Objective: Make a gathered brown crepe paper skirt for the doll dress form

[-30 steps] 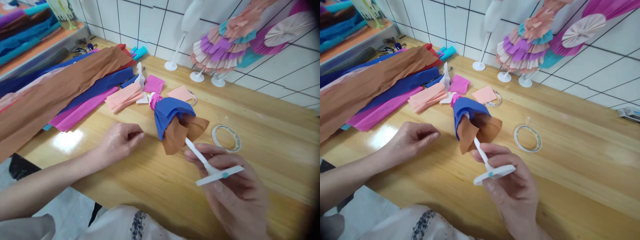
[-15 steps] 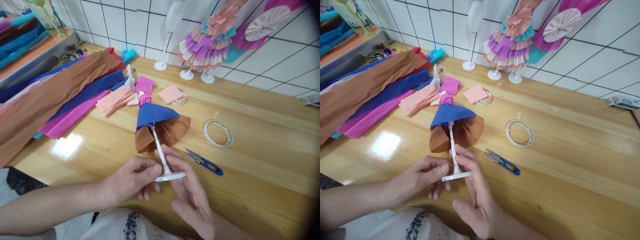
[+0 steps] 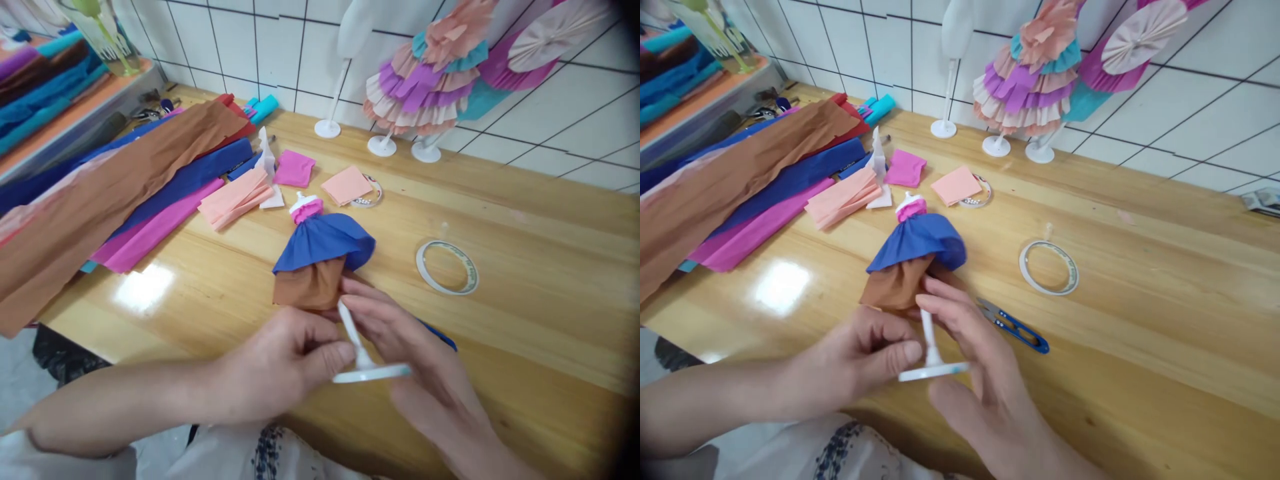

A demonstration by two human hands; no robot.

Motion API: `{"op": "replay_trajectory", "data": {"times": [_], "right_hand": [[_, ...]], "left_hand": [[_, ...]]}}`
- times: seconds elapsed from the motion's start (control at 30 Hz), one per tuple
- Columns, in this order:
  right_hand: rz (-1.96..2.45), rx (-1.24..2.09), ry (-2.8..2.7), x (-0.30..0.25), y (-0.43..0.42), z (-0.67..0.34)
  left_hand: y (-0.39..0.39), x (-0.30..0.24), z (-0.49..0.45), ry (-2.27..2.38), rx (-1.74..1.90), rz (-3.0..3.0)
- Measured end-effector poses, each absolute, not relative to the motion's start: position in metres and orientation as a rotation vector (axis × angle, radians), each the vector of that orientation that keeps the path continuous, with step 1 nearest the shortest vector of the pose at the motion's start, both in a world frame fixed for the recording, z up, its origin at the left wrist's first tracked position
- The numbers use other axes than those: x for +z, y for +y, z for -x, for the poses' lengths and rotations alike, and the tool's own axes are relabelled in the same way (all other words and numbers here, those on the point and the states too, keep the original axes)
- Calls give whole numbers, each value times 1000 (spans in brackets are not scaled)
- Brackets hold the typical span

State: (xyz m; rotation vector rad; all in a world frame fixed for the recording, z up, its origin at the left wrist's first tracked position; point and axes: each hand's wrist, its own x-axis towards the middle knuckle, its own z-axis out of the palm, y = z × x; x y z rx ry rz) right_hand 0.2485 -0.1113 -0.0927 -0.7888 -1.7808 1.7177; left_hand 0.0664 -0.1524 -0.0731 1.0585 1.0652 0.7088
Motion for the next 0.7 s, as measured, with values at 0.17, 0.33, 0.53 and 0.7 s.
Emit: {"op": "replay_trajectory", "data": {"times": [0.17,0.33,0.53,0.7], "right_hand": [[883,1747,-1739,-105,-108,-251],[808,1848,-1708,-106,-99,-264],[790,1817,-1809,-100,-91,-265],[990,1456,-2070,-96,-88,-260]], "left_hand": [[-162,-63,-64,1151,663,-1549],[-167,-60,-26,1446,1003,-1966],[-138,-74,-7,1902,554,-2466],[-124,-81,-15,1792,588,-2521]]}}
